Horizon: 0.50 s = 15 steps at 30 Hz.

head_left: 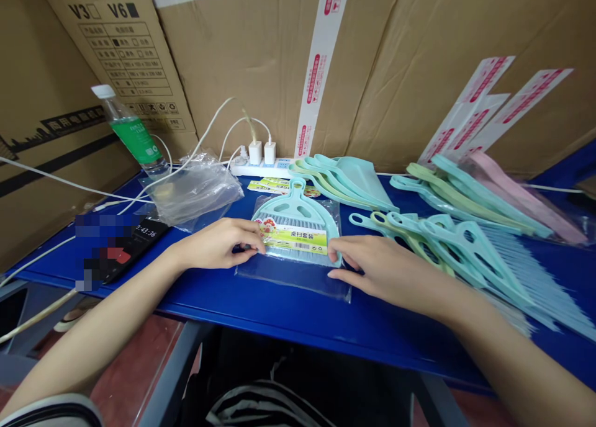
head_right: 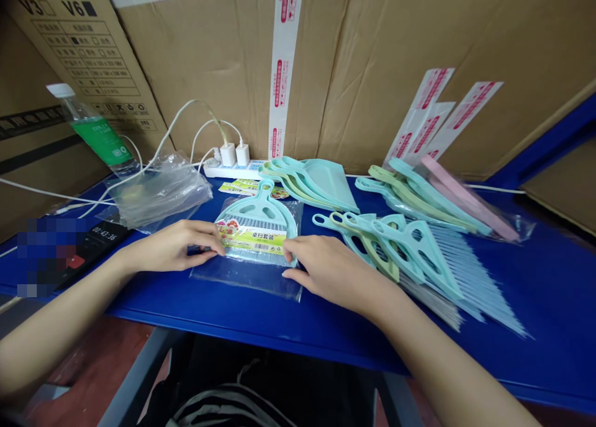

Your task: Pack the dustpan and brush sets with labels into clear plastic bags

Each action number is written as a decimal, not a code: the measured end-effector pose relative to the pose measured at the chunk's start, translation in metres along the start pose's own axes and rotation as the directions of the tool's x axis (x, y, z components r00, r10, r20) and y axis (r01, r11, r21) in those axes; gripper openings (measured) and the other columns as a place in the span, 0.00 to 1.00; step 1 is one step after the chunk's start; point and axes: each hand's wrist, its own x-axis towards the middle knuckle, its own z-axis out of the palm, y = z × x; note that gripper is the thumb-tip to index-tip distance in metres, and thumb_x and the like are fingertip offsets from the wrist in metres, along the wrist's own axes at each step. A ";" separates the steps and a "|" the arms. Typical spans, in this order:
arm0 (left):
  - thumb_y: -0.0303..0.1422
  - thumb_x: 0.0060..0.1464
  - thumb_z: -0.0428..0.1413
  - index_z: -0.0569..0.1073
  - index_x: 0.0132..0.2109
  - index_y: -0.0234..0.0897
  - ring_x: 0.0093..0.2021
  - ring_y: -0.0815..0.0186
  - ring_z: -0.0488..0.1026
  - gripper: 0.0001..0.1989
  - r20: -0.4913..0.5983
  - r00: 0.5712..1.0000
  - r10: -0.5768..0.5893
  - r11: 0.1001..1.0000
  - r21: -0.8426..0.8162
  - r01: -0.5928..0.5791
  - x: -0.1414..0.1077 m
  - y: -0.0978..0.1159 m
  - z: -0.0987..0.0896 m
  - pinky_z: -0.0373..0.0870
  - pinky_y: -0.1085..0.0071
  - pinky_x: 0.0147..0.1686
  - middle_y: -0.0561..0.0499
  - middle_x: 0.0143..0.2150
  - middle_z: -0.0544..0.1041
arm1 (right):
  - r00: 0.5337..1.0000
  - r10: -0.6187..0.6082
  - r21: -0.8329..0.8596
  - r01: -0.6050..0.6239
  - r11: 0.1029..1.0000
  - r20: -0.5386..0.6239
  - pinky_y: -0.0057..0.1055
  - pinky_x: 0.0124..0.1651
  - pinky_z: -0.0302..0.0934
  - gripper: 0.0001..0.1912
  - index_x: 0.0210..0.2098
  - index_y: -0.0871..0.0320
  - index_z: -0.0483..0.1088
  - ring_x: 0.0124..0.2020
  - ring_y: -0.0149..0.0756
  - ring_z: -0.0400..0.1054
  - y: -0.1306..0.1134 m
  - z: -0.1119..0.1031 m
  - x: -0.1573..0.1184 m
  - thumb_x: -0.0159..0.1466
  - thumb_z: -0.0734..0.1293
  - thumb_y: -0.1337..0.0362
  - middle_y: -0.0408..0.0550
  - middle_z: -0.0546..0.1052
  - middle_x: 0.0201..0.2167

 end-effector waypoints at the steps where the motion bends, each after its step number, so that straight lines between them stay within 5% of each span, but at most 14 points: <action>1: 0.24 0.58 0.51 0.77 0.40 0.36 0.36 0.68 0.75 0.10 0.005 1.000 -0.007 1.000 -0.001 0.007 0.000 0.000 0.000 0.70 0.73 0.38 0.48 0.38 0.77 | 1.000 0.006 -0.009 -0.006 1.000 -0.005 0.29 0.26 0.51 0.06 0.30 0.54 0.63 0.23 0.34 0.64 0.000 0.000 0.000 0.62 0.65 0.66 0.41 0.70 0.24; 15: 0.26 0.59 0.51 0.77 0.39 0.36 0.34 0.69 0.74 0.10 0.032 0.999 -0.036 0.999 -0.005 0.036 0.000 0.001 0.001 0.69 0.73 0.35 0.48 0.37 0.77 | 0.996 0.080 -0.017 -0.079 0.997 0.040 0.29 0.26 0.49 0.09 0.28 0.53 0.57 0.24 0.35 0.64 -0.002 0.001 0.001 0.65 0.59 0.70 0.42 0.70 0.24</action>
